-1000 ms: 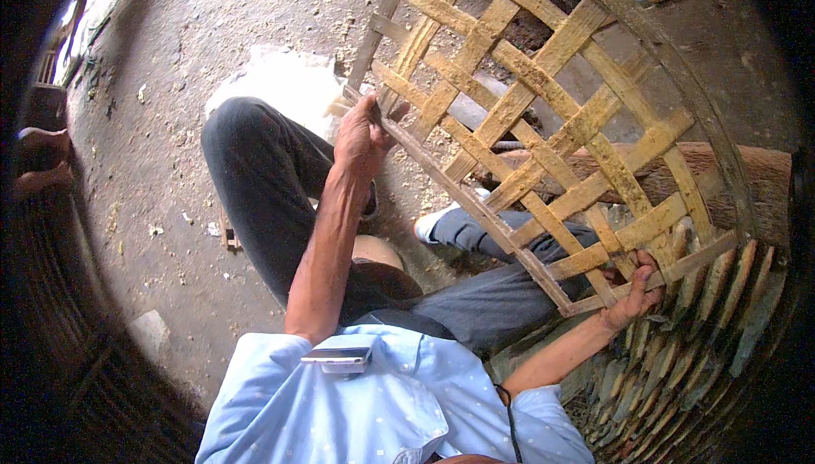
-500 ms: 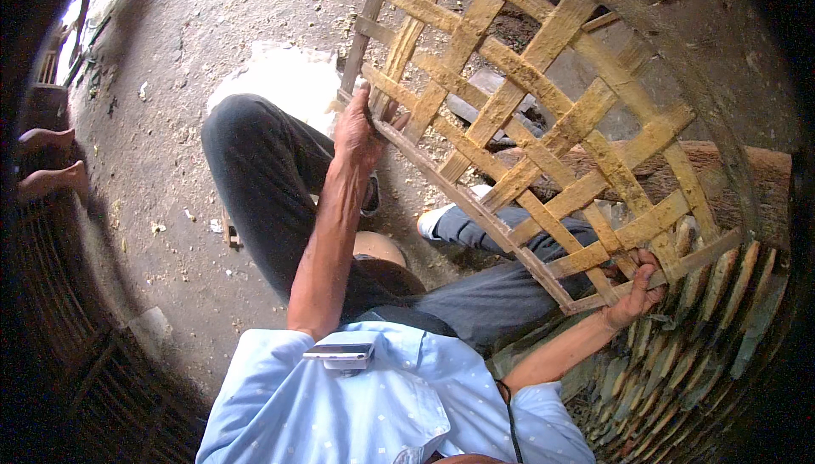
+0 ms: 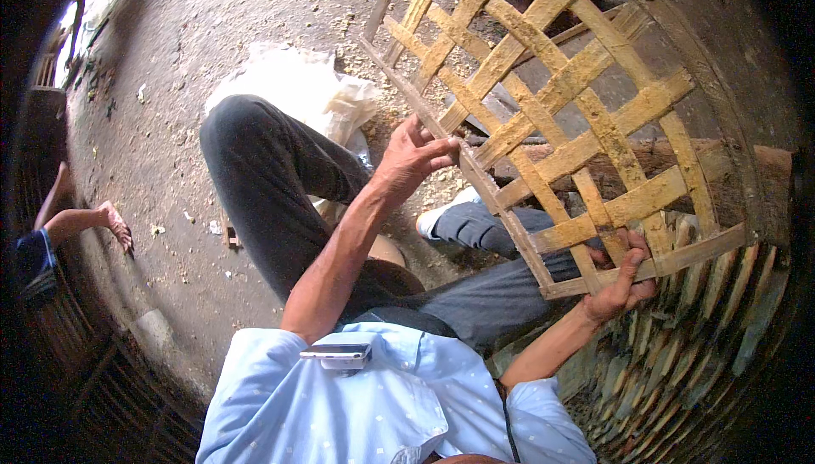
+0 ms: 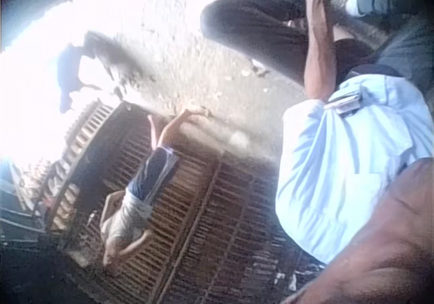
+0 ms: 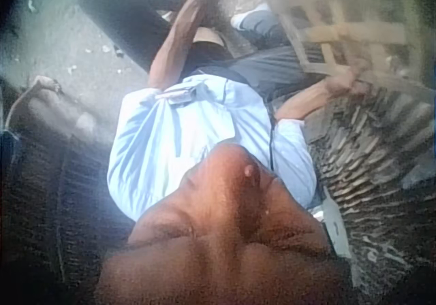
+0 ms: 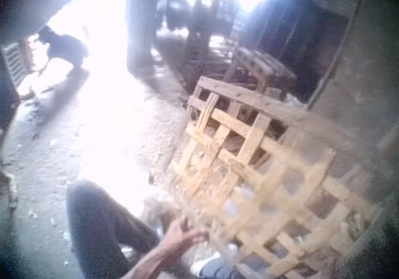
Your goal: The person sits on the floor and repairs a wooden lattice by hand, tapping and adjusting slats. They briefly handle a plastic sheet and then resume working on the lattice.
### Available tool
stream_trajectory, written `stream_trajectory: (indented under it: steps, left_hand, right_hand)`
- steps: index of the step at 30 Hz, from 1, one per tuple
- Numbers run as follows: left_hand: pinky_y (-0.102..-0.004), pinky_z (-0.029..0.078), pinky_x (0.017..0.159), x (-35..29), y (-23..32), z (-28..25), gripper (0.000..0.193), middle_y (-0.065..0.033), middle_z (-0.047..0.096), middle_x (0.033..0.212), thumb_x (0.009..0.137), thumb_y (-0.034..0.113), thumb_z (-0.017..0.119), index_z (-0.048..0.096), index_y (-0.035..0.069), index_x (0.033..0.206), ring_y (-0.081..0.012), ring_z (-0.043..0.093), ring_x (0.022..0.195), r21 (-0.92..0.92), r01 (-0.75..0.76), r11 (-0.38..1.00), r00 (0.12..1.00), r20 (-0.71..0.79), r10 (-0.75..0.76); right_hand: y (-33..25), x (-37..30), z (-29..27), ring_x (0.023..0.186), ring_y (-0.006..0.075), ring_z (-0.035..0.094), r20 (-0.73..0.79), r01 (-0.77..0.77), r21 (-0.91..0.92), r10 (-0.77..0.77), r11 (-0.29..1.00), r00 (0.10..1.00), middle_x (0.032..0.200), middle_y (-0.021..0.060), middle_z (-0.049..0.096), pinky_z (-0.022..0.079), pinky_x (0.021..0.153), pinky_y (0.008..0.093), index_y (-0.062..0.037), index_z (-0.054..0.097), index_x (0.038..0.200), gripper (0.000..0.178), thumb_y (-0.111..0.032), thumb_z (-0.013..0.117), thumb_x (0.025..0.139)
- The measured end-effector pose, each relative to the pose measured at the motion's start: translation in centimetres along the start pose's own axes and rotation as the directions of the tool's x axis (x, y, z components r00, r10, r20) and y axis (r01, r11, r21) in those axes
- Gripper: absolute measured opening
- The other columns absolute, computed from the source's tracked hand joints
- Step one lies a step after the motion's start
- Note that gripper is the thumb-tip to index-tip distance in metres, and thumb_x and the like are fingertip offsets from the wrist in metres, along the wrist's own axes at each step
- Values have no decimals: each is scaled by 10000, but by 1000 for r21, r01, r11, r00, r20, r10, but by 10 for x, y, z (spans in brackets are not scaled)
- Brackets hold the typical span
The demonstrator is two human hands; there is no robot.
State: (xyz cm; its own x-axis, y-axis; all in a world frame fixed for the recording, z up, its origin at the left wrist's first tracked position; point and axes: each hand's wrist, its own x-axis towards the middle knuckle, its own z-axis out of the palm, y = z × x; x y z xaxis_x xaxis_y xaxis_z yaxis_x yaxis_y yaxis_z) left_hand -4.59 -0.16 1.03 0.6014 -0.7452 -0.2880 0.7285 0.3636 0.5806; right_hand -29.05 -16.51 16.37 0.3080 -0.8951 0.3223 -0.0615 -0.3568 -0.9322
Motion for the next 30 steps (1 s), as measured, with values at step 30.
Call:
stream_trajectory:
  steps: [30]
  left_hand:
    - [-345, 627, 740, -5, -6, 3, 453, -79, 655, 1056, 873, 124, 768, 539, 12, 1248, -182, 697, 885, -271, 75, 960, 995, -43, -90]
  right_hand:
    - [7, -21, 25, 918, 248, 662, 107, -15, 49, 10, 999, 994, 1049, 181, 677, 594, 593, 349, 74, 638, 1098, 349, -248, 661, 965]
